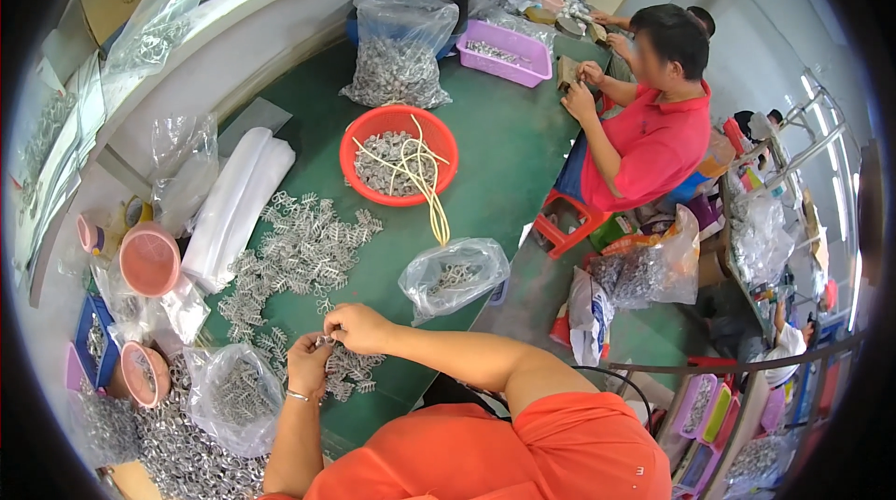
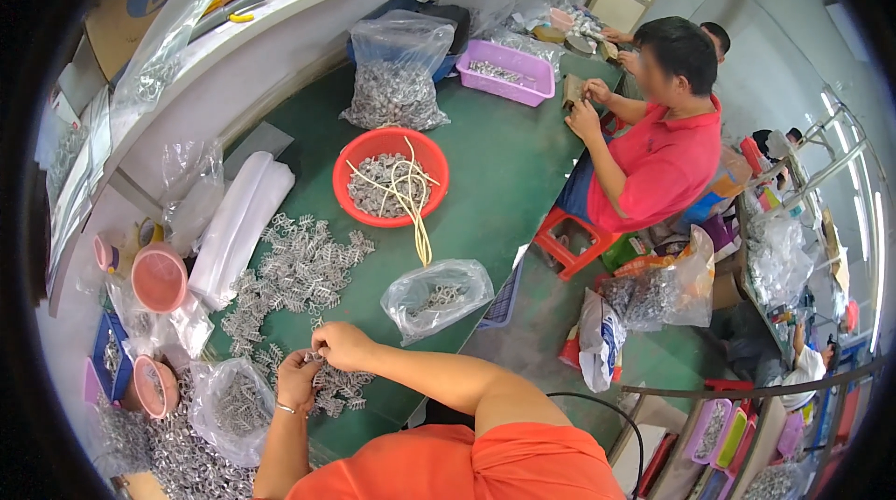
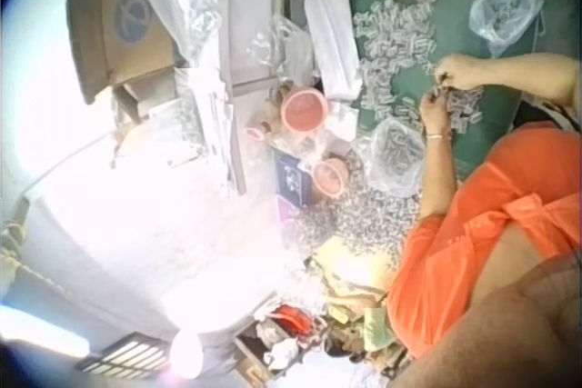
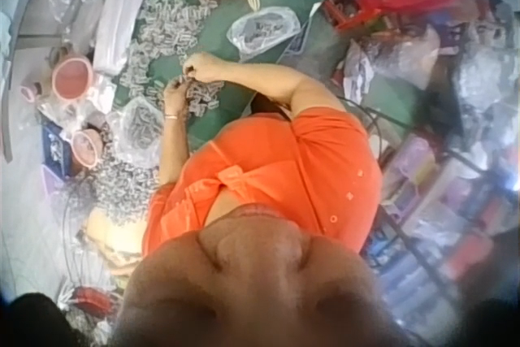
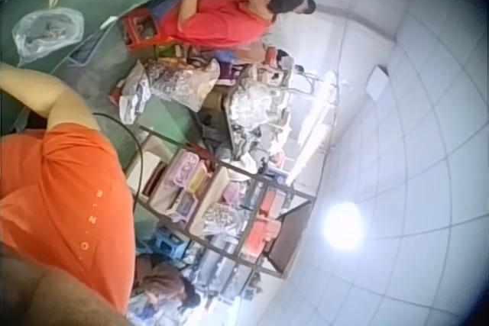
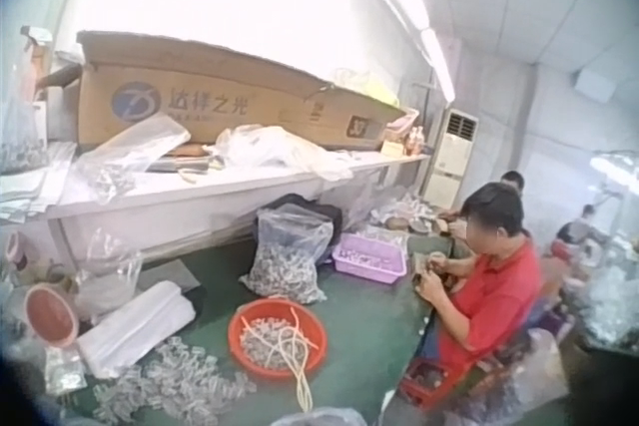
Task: The person sorts small metal pieces on the table by hand and places them into plastic bags.
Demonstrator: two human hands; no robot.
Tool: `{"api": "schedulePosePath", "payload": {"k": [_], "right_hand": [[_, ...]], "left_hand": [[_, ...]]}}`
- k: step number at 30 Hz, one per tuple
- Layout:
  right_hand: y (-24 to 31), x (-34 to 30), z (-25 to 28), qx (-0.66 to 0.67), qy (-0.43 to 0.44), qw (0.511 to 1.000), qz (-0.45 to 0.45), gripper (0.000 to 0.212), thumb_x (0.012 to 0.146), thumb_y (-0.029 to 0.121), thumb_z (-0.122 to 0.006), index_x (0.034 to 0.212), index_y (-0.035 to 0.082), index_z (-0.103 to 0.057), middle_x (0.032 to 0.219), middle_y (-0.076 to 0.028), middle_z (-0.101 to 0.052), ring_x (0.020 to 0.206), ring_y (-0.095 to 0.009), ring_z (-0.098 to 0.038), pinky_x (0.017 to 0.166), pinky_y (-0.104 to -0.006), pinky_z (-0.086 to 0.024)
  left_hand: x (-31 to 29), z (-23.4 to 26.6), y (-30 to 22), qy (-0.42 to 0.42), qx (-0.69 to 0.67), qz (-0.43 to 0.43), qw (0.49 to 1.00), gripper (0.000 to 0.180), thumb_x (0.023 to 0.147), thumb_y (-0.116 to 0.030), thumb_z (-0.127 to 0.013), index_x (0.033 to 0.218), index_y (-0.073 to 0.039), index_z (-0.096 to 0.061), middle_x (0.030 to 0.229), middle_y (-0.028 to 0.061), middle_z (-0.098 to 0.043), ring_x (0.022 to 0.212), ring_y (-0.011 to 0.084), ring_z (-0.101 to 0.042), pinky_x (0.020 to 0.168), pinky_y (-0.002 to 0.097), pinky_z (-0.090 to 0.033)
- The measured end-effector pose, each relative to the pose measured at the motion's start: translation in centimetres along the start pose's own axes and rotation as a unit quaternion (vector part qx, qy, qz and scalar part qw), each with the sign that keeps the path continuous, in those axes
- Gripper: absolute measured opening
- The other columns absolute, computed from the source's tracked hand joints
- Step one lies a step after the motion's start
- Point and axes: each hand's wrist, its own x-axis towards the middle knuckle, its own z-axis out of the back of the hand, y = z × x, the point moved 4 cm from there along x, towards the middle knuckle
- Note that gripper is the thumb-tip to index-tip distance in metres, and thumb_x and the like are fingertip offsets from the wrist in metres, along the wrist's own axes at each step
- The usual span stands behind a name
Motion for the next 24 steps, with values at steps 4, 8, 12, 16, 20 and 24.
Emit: {"api": "schedulePosePath", "payload": {"k": [4, 8, 12, 16, 20, 24], "right_hand": [[-1.1, 0.4, 0.2, 0.119, -0.02, 0.993, 0.013, 0.009, 0.077, 0.002, -0.06, 0.086, 0.001, -0.06, 0.075, -0.009, -0.06, 0.068, -0.018, -0.059, 0.057, -0.0337, -0.046], [-3.6, 0.7, -0.6, 0.303, 0.095, 0.897, -0.306, 0.019, 0.074, 0.0, -0.057, 0.093, 0.0, -0.059, 0.076, -0.008, -0.06, 0.048, -0.013, -0.055, 0.032, -0.024, -0.033], [0.1, 2.2, 5.0, 0.226, -0.049, 0.959, -0.165, 0.044, 0.076, 0.005, -0.057, 0.12, 0.01, -0.056, 0.068, -0.005, -0.057, 0.047, -0.011, -0.05, 0.037, -0.0254, -0.038], [3.0, 7.1, 18.2, 0.374, -0.262, 0.878, -0.139, 0.058, 0.085, 0.013, -0.053, 0.139, 0.016, -0.032, 0.065, -0.002, -0.05, 0.048, -0.01, -0.043, 0.036, -0.0231, -0.031], [2.5, 9.5, 22.3, 0.381, -0.284, 0.869, -0.14, 0.048, 0.084, 0.006, -0.049, 0.131, 0.012, -0.041, 0.066, -0.003, -0.05, 0.047, -0.01, -0.042, 0.037, -0.0235, -0.031], [3.8, 6.3, 11.2, 0.144, 0.007, 0.987, -0.07, 0.023, 0.083, 0.017, -0.061, 0.101, 0.003, -0.063, 0.075, -0.007, -0.063, 0.053, -0.013, -0.058, 0.049, -0.0298, -0.047]], "left_hand": [[-0.3, -0.7, -1.2, -0.017, 0.081, -0.053, 0.995, 0.02, 0.077, 0.004, -0.061, 0.096, 0.004, -0.058, 0.082, 0.0044, -0.061, 0.068, 0.0097, -0.055, 0.059, 0.021, -0.044], [-0.9, -1.2, -2.2, -0.028, 0.175, -0.071, 0.982, 0.015, 0.078, 0.004, -0.062, 0.092, 0.004, -0.059, 0.08, 0.0041, -0.062, 0.067, 0.0091, -0.055, 0.059, 0.021, -0.043], [-0.5, 0.5, 0.1, -0.024, 0.051, -0.019, 0.998, 0.017, 0.077, 0.006, -0.063, 0.093, 0.005, -0.059, 0.079, 0.0035, -0.061, 0.066, 0.0079, -0.054, 0.06, 0.0197, -0.043], [-0.7, -0.4, -0.2, -0.017, 0.045, -0.02, 0.999, 0.017, 0.076, 0.006, -0.063, 0.093, 0.005, -0.06, 0.078, 0.0033, -0.06, 0.066, 0.0084, -0.053, 0.061, 0.0204, -0.043], [-1.4, -1.0, -1.0, -0.005, -0.004, 0.007, 1.0, 0.019, 0.077, 0.007, -0.062, 0.096, 0.005, -0.058, 0.081, 0.0047, -0.061, 0.068, 0.0094, -0.055, 0.062, 0.0211, -0.045], [-1.5, -0.3, -1.0, -0.025, -0.041, 0.028, 0.998, 0.016, 0.081, 0.001, -0.06, 0.096, 0.001, -0.057, 0.08, 0.0029, -0.062, 0.064, 0.0081, -0.055, 0.05, 0.0206, -0.041]]}}
